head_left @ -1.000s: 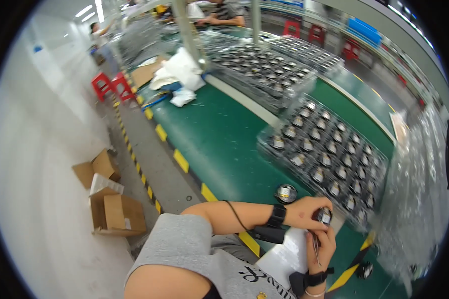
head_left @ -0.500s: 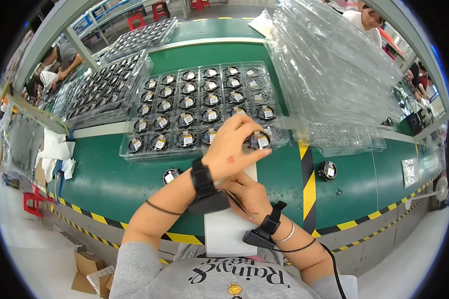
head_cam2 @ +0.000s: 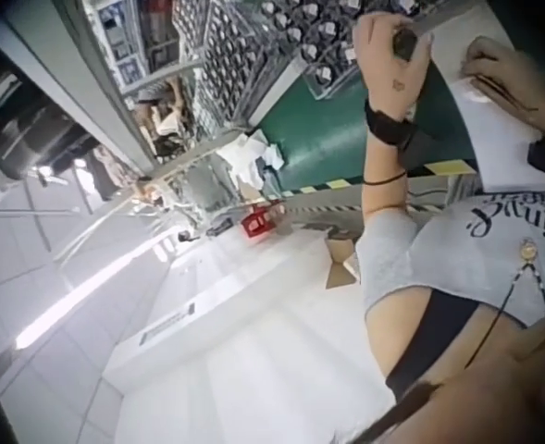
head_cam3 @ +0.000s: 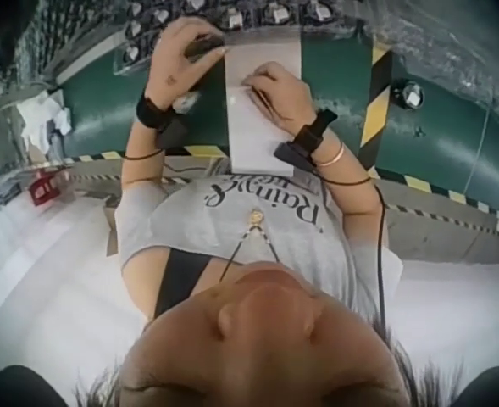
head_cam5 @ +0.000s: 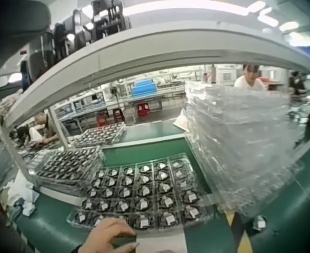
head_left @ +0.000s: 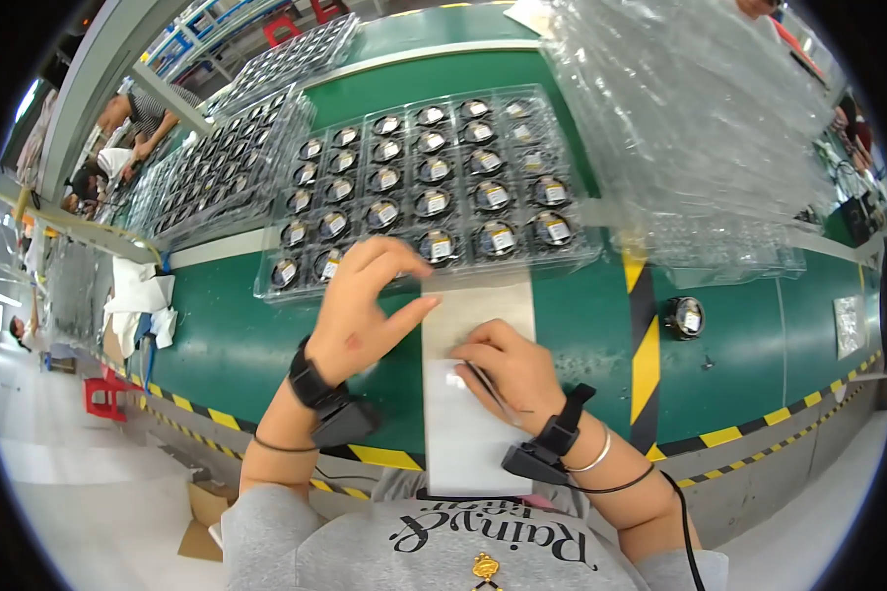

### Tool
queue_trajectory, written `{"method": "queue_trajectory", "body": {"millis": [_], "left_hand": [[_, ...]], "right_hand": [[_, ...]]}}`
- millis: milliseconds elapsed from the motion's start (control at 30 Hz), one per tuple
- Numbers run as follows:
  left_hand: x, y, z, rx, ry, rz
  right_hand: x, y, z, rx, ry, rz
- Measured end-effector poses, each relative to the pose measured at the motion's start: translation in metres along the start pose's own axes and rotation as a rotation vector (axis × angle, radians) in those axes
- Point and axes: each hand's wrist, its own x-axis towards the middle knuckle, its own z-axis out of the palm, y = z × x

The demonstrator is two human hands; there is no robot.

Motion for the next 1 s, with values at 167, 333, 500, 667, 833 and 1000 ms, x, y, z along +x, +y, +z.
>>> {"method": "queue_trajectory", "body": {"millis": [167,333,500,667,833,1000], "left_hand": [[-0.082,-0.01,-0.016,0.161,-0.015,-0.237],[-0.094,-0.016,-0.013,0.196,0.089,-0.334],[-0.091,-0.028,-0.012,0.201,-0.08,-0.298],[-0.082,-0.019,-0.008,0.199,-0.083,-0.363],[-0.038,0.015,-0.015,0.262,-0.064,-0.11],[0.037,0.023,0.023,0.167,-0.115,0.16]], "right_hand": [[0.0,0.001,0.005,0.012,-0.034,0.029],[0.002,-0.004,0.005,0.014,-0.044,0.044],[0.001,-0.003,0.007,0.008,-0.034,0.049],[-0.001,0.002,0.005,0.017,-0.016,0.032],[-0.006,0.005,0.003,0.027,0.002,0.024],[-0.002,0.005,0.002,0.018,0.037,-0.003]]}}
